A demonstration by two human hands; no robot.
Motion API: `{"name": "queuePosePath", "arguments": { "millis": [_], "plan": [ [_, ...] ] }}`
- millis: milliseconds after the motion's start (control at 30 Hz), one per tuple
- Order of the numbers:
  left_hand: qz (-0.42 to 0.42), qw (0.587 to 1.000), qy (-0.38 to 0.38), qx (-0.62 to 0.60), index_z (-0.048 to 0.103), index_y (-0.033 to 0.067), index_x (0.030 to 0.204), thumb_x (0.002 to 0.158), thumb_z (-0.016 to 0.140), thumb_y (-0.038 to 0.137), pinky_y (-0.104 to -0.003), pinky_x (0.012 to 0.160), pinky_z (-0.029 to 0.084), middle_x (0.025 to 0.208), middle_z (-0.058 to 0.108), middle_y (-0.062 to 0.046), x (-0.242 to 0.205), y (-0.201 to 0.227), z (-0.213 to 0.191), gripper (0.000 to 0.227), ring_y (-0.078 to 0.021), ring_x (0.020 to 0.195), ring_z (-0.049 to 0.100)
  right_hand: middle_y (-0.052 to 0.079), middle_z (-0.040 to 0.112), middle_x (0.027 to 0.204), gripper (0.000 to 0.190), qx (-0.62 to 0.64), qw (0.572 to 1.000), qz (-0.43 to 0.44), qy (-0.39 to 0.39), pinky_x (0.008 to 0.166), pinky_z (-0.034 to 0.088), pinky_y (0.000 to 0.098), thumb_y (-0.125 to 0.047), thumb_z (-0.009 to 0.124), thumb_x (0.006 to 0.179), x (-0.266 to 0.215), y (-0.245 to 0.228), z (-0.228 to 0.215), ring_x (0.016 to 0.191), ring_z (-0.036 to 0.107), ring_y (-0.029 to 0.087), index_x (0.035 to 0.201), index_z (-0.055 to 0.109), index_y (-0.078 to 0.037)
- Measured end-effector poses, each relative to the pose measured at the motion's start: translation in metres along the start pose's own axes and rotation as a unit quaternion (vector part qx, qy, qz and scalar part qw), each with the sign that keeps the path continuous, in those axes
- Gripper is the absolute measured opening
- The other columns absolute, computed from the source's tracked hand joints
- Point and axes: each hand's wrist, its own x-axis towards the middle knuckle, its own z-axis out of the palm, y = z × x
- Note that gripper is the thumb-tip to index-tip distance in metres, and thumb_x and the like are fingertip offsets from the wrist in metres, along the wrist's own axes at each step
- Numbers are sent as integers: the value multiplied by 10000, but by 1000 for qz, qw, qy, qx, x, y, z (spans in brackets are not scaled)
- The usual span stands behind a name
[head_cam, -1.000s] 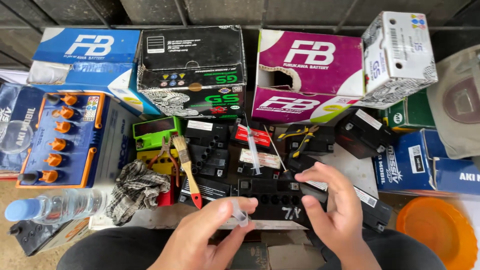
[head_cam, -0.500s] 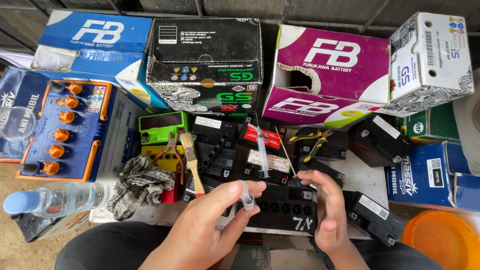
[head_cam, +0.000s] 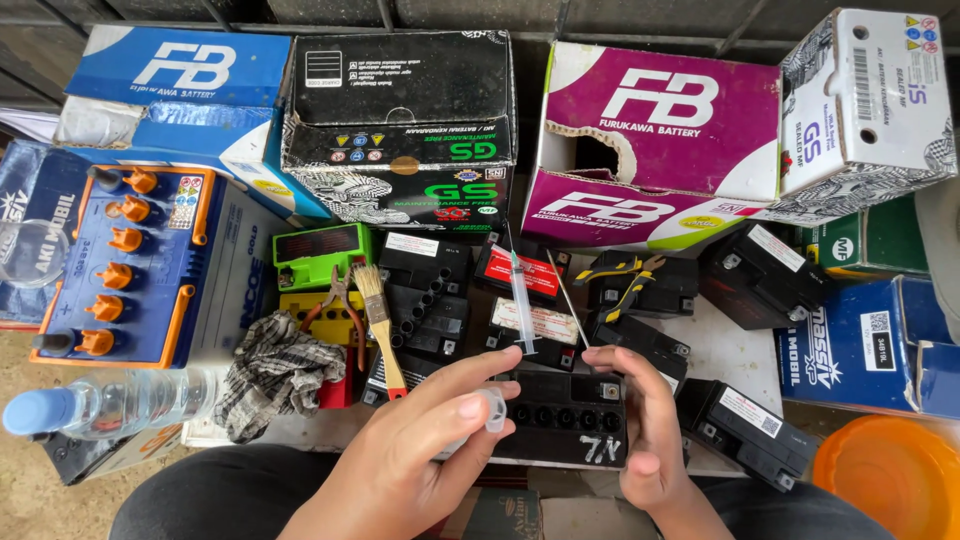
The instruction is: Filling lead-acid battery cells with liquid using a syringe and wiping the exterior with a cloth
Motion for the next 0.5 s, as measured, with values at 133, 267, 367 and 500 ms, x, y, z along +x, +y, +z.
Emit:
{"name": "queuePosePath", "arguments": {
  "millis": [133, 267, 367, 500],
  "plan": [
    [-19, 1000, 17, 12, 248, 294, 1502, 1026, 618, -21, -292, 894, 698, 1471, 601, -234, 1, -2, 2, 680, -254, 1177, 811, 216, 601, 1344, 843, -3, 998, -34, 49, 1189, 453, 510, -753, 350, 1098, 2, 3, -2, 1326, 568, 365, 1463, 386, 6],
    [15, 999, 32, 19, 166, 316, 1593, 1031, 624, -21, -332, 950, 705, 1376, 685, -223, -1, -6, 4, 800, -279, 1216, 787, 163, 613, 1334, 749, -30, 997, -46, 48, 1201, 474, 492, -680, 383, 1106, 8, -6, -6, 1328, 569, 343, 1415, 461, -2],
    [-12, 1000, 21, -3, 186, 330, 1609, 1016, 660, -11, -330, 975, 666, 1322, 737, -186, -2, -5, 3, 833, -248, 1150, 820, 196, 600, 1358, 830, -14, 999, -29, 4, 1148, 467, 469, -728, 409, 1071, 8, -7, -7, 1321, 563, 343, 1422, 447, 23],
    [5, 1000, 7, 5, 169, 319, 1612, 1035, 635, -9, -338, 981, 649, 1287, 747, -208, 1, -5, 0, 812, -268, 1131, 829, 202, 594, 1379, 822, -14, 998, -44, -31, 1196, 440, 528, -739, 461, 1055, 13, -15, -3, 1334, 568, 362, 1442, 432, -15]
  ]
}}
